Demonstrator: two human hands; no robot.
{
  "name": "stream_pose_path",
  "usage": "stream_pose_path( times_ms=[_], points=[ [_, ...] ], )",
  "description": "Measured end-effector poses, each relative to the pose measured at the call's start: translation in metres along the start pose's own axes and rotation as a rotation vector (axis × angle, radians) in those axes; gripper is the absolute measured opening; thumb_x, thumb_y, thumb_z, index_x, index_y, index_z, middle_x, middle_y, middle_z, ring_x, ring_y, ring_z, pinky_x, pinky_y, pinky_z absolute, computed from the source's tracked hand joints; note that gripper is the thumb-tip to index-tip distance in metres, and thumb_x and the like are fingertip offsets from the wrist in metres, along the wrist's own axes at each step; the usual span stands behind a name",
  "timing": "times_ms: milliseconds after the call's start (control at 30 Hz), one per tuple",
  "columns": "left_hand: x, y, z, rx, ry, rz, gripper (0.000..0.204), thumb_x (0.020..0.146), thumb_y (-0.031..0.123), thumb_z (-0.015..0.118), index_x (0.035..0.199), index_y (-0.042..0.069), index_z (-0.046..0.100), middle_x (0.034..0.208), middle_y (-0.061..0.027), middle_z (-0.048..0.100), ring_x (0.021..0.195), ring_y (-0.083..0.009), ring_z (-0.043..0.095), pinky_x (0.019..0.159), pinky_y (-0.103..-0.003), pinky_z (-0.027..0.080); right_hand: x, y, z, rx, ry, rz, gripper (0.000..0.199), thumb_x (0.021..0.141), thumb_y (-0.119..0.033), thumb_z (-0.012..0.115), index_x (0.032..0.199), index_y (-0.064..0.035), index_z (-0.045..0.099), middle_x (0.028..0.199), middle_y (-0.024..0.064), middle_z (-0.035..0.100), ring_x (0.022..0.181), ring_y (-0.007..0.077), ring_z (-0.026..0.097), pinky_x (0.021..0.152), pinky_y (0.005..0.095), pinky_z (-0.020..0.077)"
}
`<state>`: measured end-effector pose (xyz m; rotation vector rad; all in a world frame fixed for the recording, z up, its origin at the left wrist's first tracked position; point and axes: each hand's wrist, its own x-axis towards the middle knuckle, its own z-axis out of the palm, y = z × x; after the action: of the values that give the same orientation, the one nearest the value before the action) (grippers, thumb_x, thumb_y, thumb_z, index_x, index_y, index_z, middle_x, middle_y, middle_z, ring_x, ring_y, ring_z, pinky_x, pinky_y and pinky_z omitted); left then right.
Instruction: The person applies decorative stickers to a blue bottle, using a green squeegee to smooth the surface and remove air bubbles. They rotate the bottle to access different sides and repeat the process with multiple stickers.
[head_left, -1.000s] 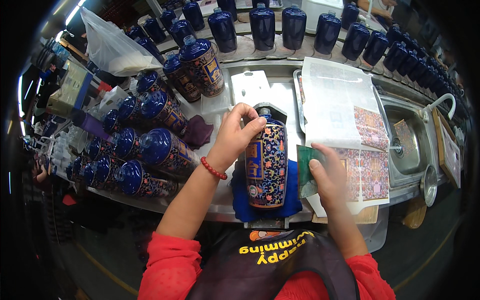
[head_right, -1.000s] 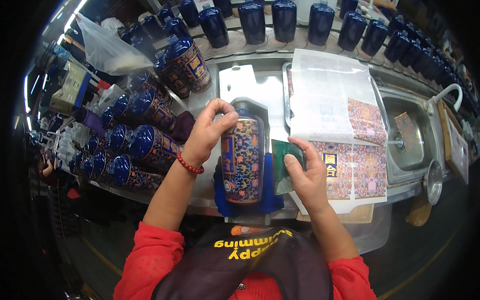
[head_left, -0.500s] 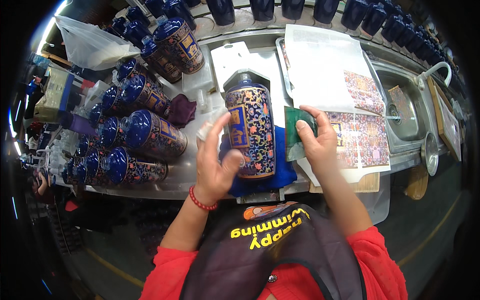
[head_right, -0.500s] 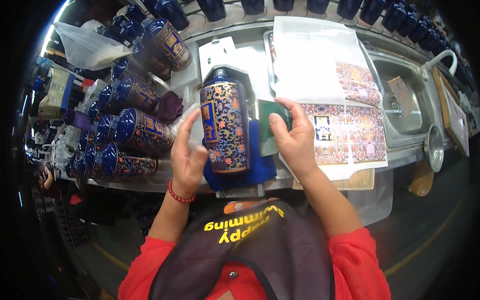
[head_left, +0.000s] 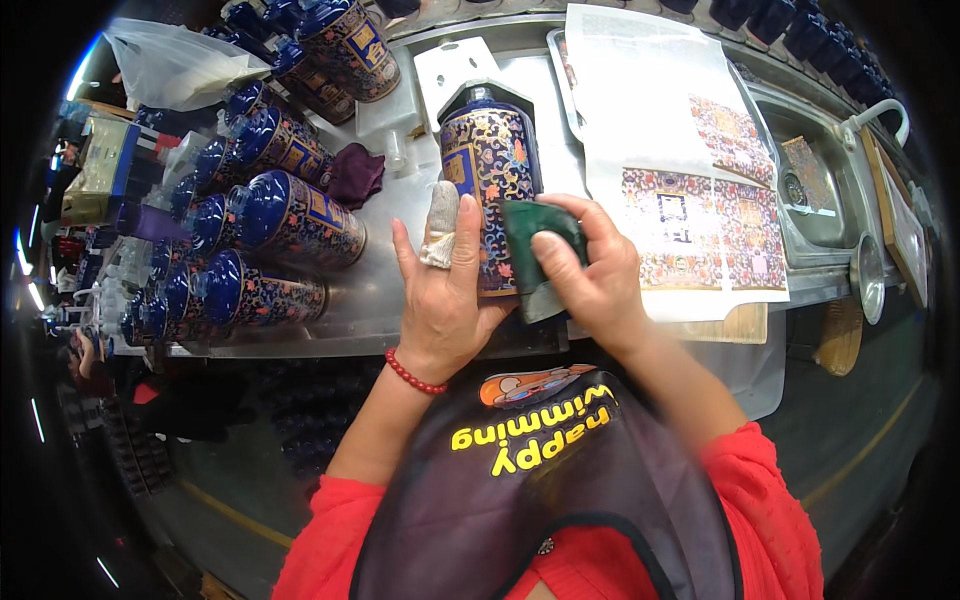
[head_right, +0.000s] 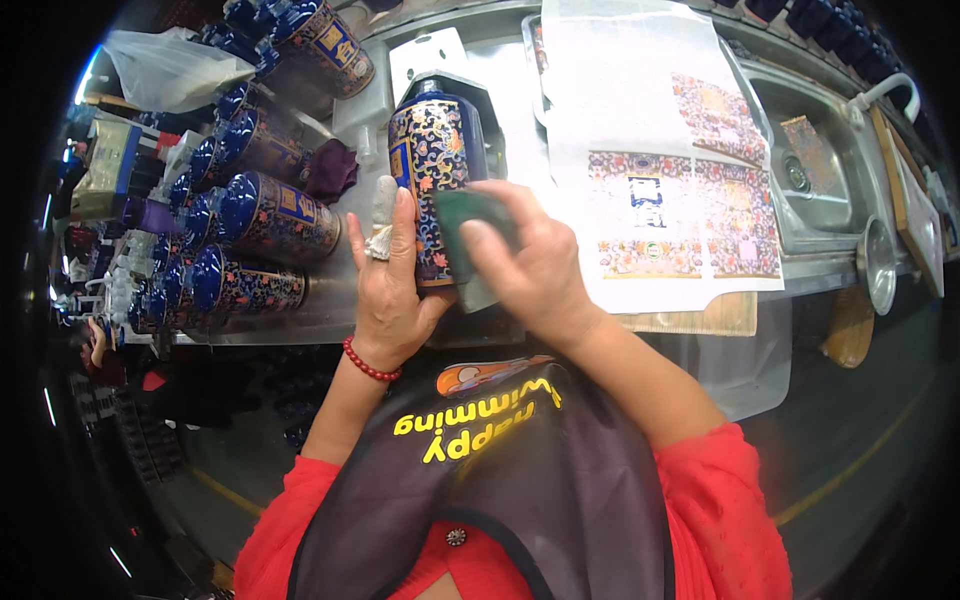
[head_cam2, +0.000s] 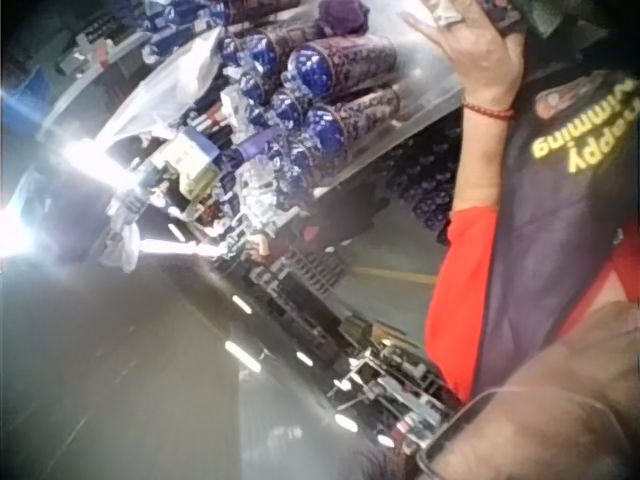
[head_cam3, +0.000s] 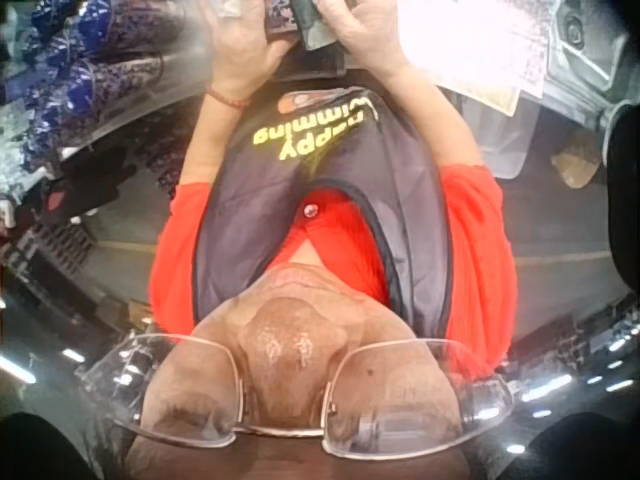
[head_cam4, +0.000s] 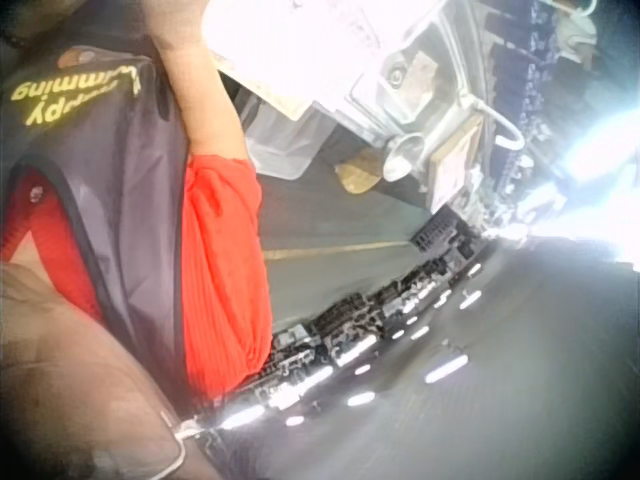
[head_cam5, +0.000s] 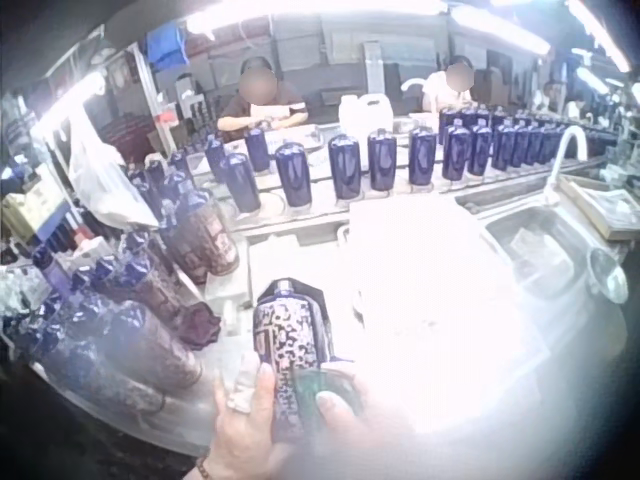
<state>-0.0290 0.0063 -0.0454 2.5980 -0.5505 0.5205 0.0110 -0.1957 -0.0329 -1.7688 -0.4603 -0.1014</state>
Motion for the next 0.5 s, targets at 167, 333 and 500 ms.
stream_pose_path(
  times_ms=[167, 333, 500],
  points=[
    [-0.010, -0.011, 0.014, -0.241, 0.030, -0.098, 0.107, 0.086, 0.045, 0.076, 0.158, -0.008, 0.016, 0.143, -0.0229, 0.056, 0.138, -0.0396, 0.049, 0.115, -0.072, 0.005, -0.002, 0.000, -0.007, 0.363, 0.227, 0.243, 0.029, 0.097, -0.010, 0.065, 0.124, 0.0008, 0.061, 0.097, 0.0093, 0.072, 0.088, 0.0098, 0.065, 0.080, 0.0255, 0.0542],
    [-0.014, -0.005, 0.007, -0.049, 0.032, -0.107, 0.110, 0.086, 0.049, 0.075, 0.159, -0.006, 0.014, 0.155, -0.0256, 0.040, 0.146, -0.0487, 0.031, 0.116, -0.070, 0.000, -0.006, 0.011, -0.009, 0.126, 0.053, 0.286, 0.030, 0.101, -0.011, 0.063, 0.128, 0.0003, 0.057, 0.109, 0.0051, 0.066, 0.098, 0.0091, 0.060, 0.089, 0.0241, 0.0497],
    [-0.007, -0.001, 0.009, 0.063, -0.037, -0.063, 0.114, 0.079, 0.052, 0.079, 0.158, -0.006, 0.019, 0.144, -0.0218, 0.053, 0.143, -0.0446, 0.039, 0.117, -0.071, 0.002, -0.008, 0.025, -0.031, 0.572, 0.102, 0.276, 0.031, 0.101, -0.011, 0.062, 0.129, 0.0001, 0.055, 0.112, 0.0047, 0.065, 0.101, 0.0086, 0.059, 0.091, 0.0251, 0.0493]
  ],
)
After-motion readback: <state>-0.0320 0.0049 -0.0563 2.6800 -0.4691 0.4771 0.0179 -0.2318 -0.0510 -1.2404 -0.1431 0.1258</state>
